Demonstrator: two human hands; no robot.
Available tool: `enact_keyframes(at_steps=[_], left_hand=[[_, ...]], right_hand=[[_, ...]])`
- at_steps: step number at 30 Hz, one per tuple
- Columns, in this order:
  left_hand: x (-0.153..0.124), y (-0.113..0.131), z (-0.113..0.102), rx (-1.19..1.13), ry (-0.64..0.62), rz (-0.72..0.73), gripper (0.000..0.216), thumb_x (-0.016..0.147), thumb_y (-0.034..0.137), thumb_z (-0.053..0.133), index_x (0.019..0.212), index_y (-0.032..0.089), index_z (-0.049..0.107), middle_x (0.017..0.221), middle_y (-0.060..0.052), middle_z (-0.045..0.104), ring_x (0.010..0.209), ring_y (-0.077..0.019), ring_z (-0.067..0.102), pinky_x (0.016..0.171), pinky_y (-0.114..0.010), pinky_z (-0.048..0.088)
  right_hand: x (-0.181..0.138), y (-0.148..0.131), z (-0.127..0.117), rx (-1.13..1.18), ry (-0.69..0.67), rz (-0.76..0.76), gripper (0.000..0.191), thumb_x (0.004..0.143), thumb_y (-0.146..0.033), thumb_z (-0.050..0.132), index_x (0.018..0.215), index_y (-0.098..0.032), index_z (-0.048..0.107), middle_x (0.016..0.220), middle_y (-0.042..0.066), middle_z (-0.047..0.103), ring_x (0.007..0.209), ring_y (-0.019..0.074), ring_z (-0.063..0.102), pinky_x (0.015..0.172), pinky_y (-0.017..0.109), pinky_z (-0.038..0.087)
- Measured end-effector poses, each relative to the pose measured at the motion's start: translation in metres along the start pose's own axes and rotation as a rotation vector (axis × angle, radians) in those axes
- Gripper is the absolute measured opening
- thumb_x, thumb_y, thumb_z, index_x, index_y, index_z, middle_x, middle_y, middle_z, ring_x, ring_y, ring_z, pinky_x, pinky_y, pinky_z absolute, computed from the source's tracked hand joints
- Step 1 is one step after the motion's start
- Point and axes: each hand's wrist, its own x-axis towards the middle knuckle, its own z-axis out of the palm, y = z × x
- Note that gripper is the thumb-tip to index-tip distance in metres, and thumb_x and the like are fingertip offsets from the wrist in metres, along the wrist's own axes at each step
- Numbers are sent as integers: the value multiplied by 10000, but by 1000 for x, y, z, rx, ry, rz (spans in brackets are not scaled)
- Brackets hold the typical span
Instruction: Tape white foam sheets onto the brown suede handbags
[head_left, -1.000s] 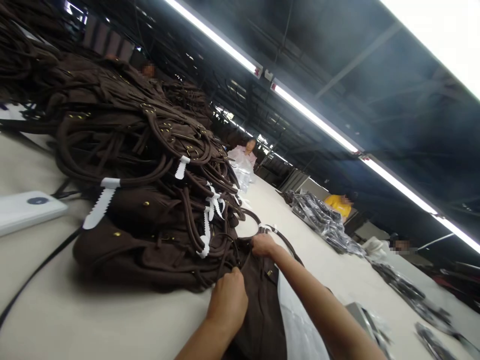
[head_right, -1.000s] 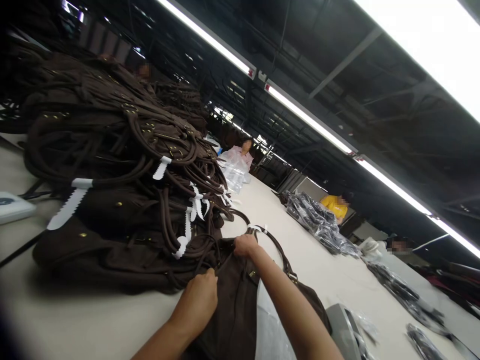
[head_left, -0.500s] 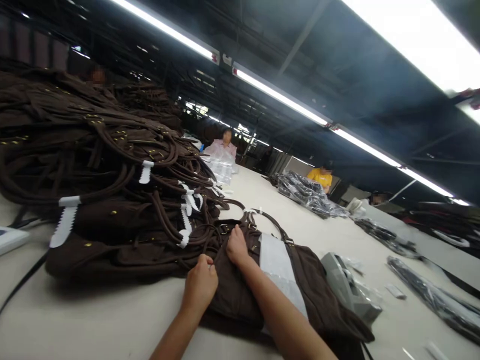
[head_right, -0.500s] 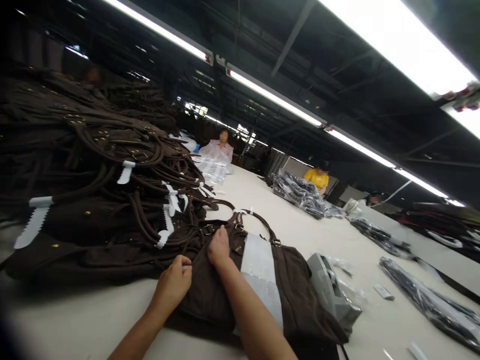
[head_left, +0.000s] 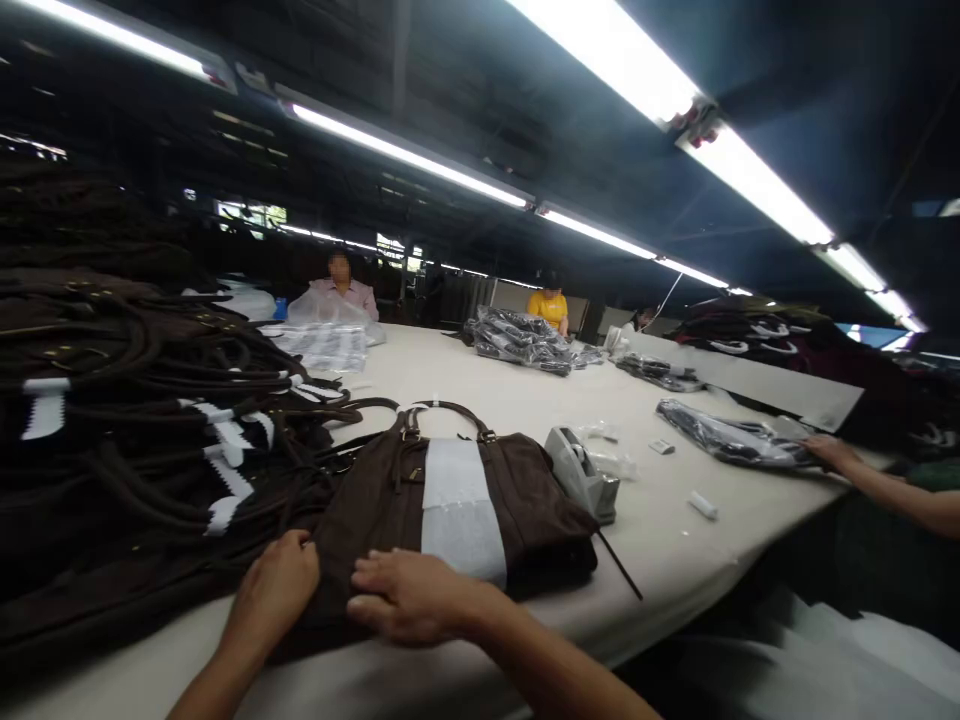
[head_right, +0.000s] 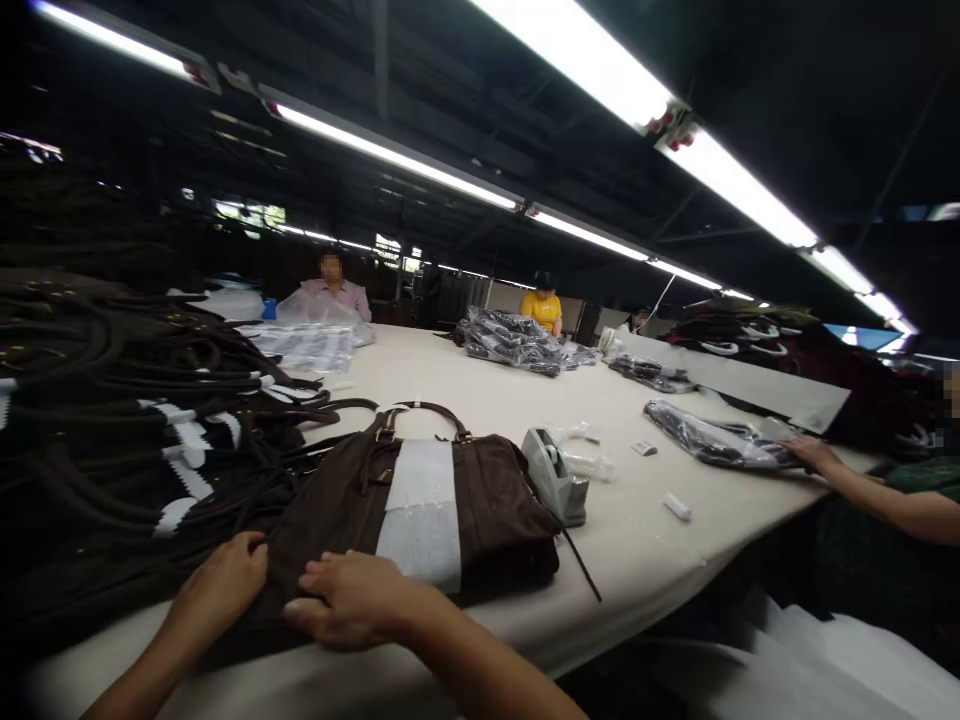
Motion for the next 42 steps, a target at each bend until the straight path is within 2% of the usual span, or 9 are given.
enact_keyframes(at_steps=[2, 5, 11, 15, 19, 24, 28, 32, 42], left_hand=[[4, -4, -4, 23, -31, 8, 440, 820, 313, 355, 1049, 74, 643, 995, -210, 707, 1003, -349, 651, 887, -406, 461], [11, -7, -14, -29, -121, -29, 429, 782, 448, 417, 868, 118, 677, 908, -204, 724, 957, -399, 659, 853, -455, 475], [3, 5, -34, -747, -521, -228, 364, 575, 548, 680, 634, 189, 678, 824, -132, 748, 955, -360, 676, 876, -389, 530], [-26, 15, -34, -1052, -388, -330, 292, 560, 443, 752, 756, 247, 659, 886, -52, 748, 947, -306, 688, 807, -379, 575], [-27, 25, -24, -1228, -345, -320, 371, 544, 395, 784, 830, 217, 631, 826, -48, 739, 790, -271, 715, 670, -342, 584], [20, 50, -30, -1172, -315, -111, 460, 518, 395, 824, 855, 192, 587, 780, -25, 731, 630, -197, 683, 562, -280, 547], [49, 54, -20, -1102, -287, -117, 404, 535, 381, 787, 824, 182, 587, 711, -15, 714, 612, -190, 676, 547, -269, 539], [56, 43, -2, -1063, -288, -144, 380, 551, 400, 763, 810, 180, 594, 711, -18, 711, 626, -198, 680, 564, -287, 548], [55, 36, 2, -1097, -270, -106, 368, 604, 445, 714, 814, 157, 625, 731, -46, 717, 689, -222, 685, 623, -316, 545]], right_hand=[[-44, -6, -13, 88, 215, 8, 356, 981, -351, 394, 1168, -200, 657, 1280, 40, 625, 1244, 170, 526, 1081, 298, 373], [-103, 11, -28, -35, 533, 211, 363, 901, -409, 555, 1202, -228, 647, 1306, 52, 605, 1289, 213, 480, 1131, 392, 305], [-163, 71, -9, -383, 365, 263, 874, 695, -574, 727, 1447, -313, 367, 1512, 47, 362, 1404, 298, 290, 1161, 519, 189], [-157, 92, 18, -566, 464, 235, 768, 818, -443, 655, 1477, -372, 267, 1473, 10, 427, 1361, 300, 367, 1129, 526, 228], [-132, 106, 29, -645, 536, 270, 873, 762, -444, 706, 1487, -392, 223, 1440, 57, 470, 1251, 370, 480, 1069, 589, 257], [-98, 123, 20, -653, 516, 340, 882, 739, -463, 725, 1485, -330, 274, 1353, 152, 547, 1188, 370, 532, 1049, 581, 278], [-78, 137, 17, -714, 515, 371, 646, 826, -294, 641, 1430, -291, 412, 1306, 162, 581, 1157, 318, 568, 1020, 456, 359], [-70, 143, 20, -690, 578, 412, 612, 818, -95, 516, 1391, -307, 472, 1306, 120, 592, 1160, 273, 570, 1021, 413, 361], [-73, 144, 23, -660, 628, 379, 786, 629, 11, 441, 1369, -249, 506, 1273, 70, 627, 1163, 239, 574, 1013, 389, 362]])
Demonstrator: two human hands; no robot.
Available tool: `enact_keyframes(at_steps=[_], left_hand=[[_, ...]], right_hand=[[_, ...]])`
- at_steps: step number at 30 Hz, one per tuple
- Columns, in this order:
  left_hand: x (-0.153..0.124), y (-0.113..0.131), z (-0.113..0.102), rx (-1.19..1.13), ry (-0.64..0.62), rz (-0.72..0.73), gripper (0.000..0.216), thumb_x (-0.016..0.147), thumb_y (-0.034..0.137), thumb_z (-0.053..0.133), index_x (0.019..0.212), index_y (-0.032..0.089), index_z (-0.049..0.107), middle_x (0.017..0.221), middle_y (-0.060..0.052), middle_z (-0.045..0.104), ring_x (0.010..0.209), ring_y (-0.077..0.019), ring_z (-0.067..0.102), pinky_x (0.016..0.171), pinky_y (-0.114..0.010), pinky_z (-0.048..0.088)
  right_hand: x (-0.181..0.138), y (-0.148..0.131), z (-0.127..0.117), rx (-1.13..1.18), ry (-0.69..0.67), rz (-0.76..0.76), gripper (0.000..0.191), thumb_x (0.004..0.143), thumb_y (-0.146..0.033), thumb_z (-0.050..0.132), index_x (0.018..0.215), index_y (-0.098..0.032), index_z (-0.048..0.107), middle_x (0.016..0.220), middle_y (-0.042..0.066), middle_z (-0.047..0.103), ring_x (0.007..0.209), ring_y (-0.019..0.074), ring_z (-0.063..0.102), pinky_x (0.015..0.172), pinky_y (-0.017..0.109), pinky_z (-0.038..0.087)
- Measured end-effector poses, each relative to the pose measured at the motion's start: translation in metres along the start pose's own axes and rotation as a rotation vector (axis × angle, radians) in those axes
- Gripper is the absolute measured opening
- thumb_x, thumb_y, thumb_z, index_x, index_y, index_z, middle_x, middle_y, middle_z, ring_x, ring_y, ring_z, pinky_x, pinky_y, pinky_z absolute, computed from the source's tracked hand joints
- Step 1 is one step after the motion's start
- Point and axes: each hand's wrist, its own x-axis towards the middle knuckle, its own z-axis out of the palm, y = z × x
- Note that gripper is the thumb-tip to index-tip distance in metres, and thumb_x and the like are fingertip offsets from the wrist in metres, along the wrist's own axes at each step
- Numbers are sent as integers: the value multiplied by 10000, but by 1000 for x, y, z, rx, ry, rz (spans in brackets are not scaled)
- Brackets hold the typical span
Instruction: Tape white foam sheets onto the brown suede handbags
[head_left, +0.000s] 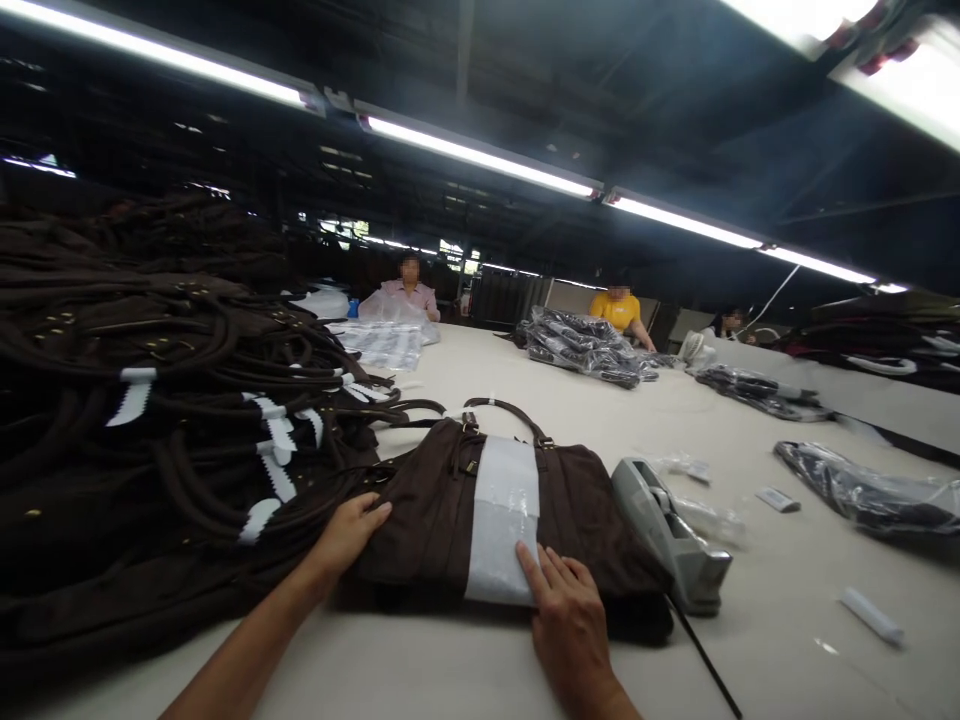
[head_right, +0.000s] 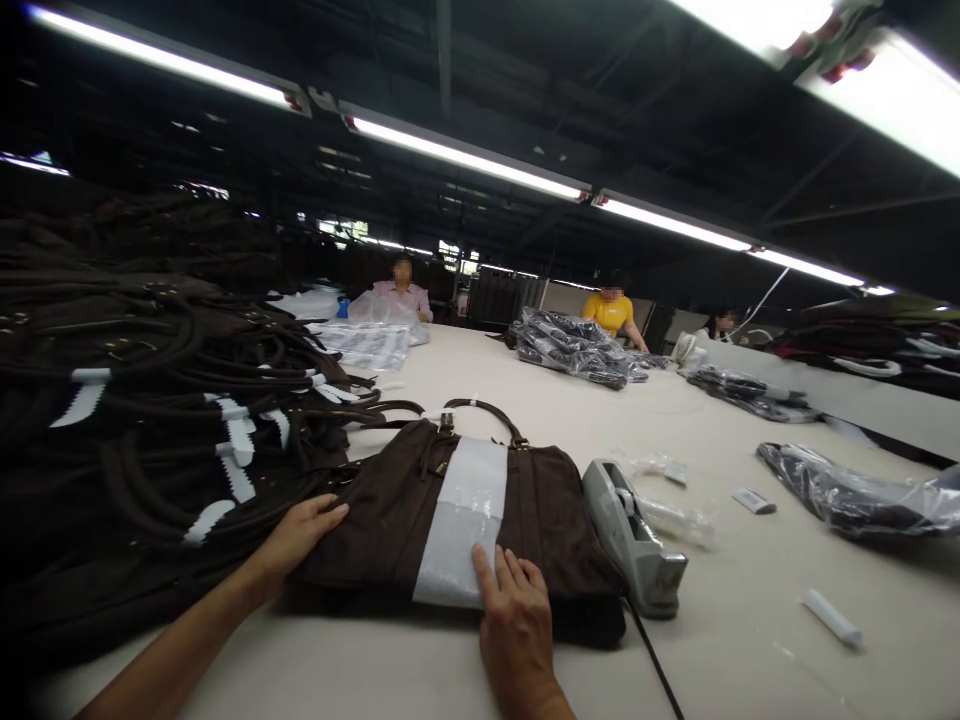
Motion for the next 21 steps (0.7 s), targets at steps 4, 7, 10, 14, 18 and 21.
enact_keyframes(at_steps=[4, 7, 10, 14, 18, 21], left_hand=[[-1, 2, 1, -45, -8, 3, 379, 621, 452, 718, 834, 149, 638, 724, -46, 720, 720, -231, 692, 630, -309, 542], [0, 3, 1, -49, -3, -10, 416, 600, 468, 736, 845, 145, 647, 715, -44, 722, 712, -232, 690, 613, -302, 537], [2, 0, -2, -19, 34, -34, 450, 575, 493, 739, 845, 143, 657, 745, -55, 731, 716, -236, 691, 614, -306, 541], [6, -6, -6, -13, 95, -80, 509, 558, 527, 752, 891, 150, 678, 879, -89, 744, 840, -273, 703, 719, -347, 566], [3, -3, -2, -76, 126, -51, 601, 645, 552, 708, 1121, 192, 632, 1129, -105, 691, 1091, -278, 631, 983, -407, 476], [-4, 2, 2, -78, 228, 54, 713, 648, 565, 679, 1254, 214, 543, 1294, -129, 585, 1204, -302, 550, 1055, -465, 401]], right_hand=[[3, 2, -1, -37, -30, -7, 797, 603, 47, 406, 1347, -215, 530, 1230, 78, 652, 1134, 224, 596, 974, 368, 395], [6, 2, -5, -44, -38, 7, 788, 592, 47, 413, 1329, -197, 547, 1219, 88, 657, 1128, 219, 599, 967, 357, 402], [6, 0, -4, -60, -20, 4, 782, 605, 66, 399, 1320, -212, 553, 1198, 74, 669, 1118, 201, 601, 975, 345, 397], [6, 2, 5, -159, 17, -31, 739, 641, 81, 395, 1311, -186, 555, 1166, 90, 679, 1062, 208, 621, 942, 347, 421], [28, 10, 21, -256, 8, -5, 658, 700, 79, 413, 1294, -161, 567, 1104, 105, 693, 949, 202, 652, 855, 307, 465], [67, 17, 37, -313, -69, 69, 588, 759, 64, 421, 1287, -147, 570, 1006, 112, 704, 842, 191, 666, 759, 276, 483]])
